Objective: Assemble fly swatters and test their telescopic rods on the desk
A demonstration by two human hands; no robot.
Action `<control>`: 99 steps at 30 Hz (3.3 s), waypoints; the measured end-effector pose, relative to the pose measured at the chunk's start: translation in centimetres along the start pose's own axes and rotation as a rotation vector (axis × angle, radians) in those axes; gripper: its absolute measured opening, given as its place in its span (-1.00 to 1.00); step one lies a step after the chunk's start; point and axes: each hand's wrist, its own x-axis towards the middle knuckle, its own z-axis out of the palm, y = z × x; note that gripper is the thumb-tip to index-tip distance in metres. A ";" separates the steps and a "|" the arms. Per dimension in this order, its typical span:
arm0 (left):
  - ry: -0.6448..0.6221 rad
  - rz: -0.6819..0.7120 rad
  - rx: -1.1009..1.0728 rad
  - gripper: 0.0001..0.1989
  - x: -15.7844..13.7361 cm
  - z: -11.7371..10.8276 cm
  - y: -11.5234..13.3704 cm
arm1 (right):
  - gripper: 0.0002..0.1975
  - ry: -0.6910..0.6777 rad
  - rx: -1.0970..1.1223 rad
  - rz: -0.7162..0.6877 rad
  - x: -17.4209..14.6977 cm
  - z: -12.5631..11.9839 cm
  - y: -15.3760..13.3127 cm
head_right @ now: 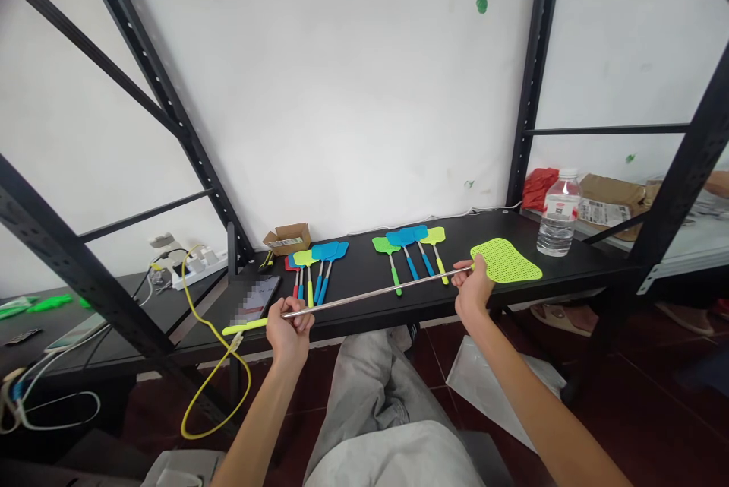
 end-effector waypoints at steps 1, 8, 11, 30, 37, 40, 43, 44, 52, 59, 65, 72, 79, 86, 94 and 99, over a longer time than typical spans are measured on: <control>-0.004 -0.007 0.000 -0.65 -0.2 0.2 -0.2 | -0.60 -0.015 -0.005 0.004 -0.4 0.2 0.1; -0.077 -0.047 0.041 -0.63 -2.0 2.1 -1.6 | -0.59 -0.101 -0.011 0.039 -3.2 1.1 1.3; -0.119 -0.070 0.035 -0.61 -2.6 2.7 -2.3 | -0.59 -0.135 -0.031 0.055 -4.3 1.1 2.2; -0.058 -0.106 0.116 -0.75 -1.8 2.6 0.2 | -0.56 -0.228 0.133 0.260 -1.4 0.6 -1.8; -0.002 -0.058 0.080 -0.80 -1.0 2.0 0.8 | -0.49 -0.180 0.074 0.175 0.5 -0.2 -1.7; 0.034 -0.041 0.093 -0.82 -0.6 1.5 1.0 | -0.49 -0.169 0.067 0.146 1.3 -0.6 -1.8; 0.020 -0.029 0.177 -0.80 -0.6 1.4 0.8 | -0.49 -0.156 0.021 0.079 1.8 -0.8 -1.8; 0.000 -0.022 0.224 -0.78 -0.7 1.4 0.7 | -0.49 -0.150 -0.008 0.039 1.9 -0.8 -1.7; -0.054 0.104 0.387 -0.71 -1.5 1.9 0.2 | -0.50 -0.137 -0.158 -0.160 1.4 -0.7 -0.9; -0.042 0.129 0.386 -0.72 -1.5 1.8 0.1 | -0.52 -0.085 -0.121 -0.094 0.7 -0.2 -0.4; -0.019 0.143 0.387 -0.72 -1.4 1.4 0.1 | -0.51 -0.073 -0.116 -0.108 0.0 0.1 -0.6; -0.110 0.141 0.531 -0.63 -3.6 3.1 -2.2 | -0.46 -0.188 -0.235 -0.113 -3.3 1.2 1.3; -0.252 0.024 0.669 -0.47 -6.0 3.9 -5.2 | -0.43 -0.365 -0.328 -0.035 -9.1 2.0 3.4; -0.400 0.007 0.721 -0.49 -6.0 4.3 -4.0 | -0.46 -0.467 -0.320 -0.001 -8.7 2.2 3.1; -0.583 -0.193 0.676 -0.58 -7.2 4.9 -6.7 | -0.63 -0.863 -0.603 0.208 -11.3 2.4 4.3; -0.463 -0.154 0.707 -0.51 -5.5 3.3 -6.9 | -0.66 -1.007 -0.664 0.251 -11.1 2.2 4.7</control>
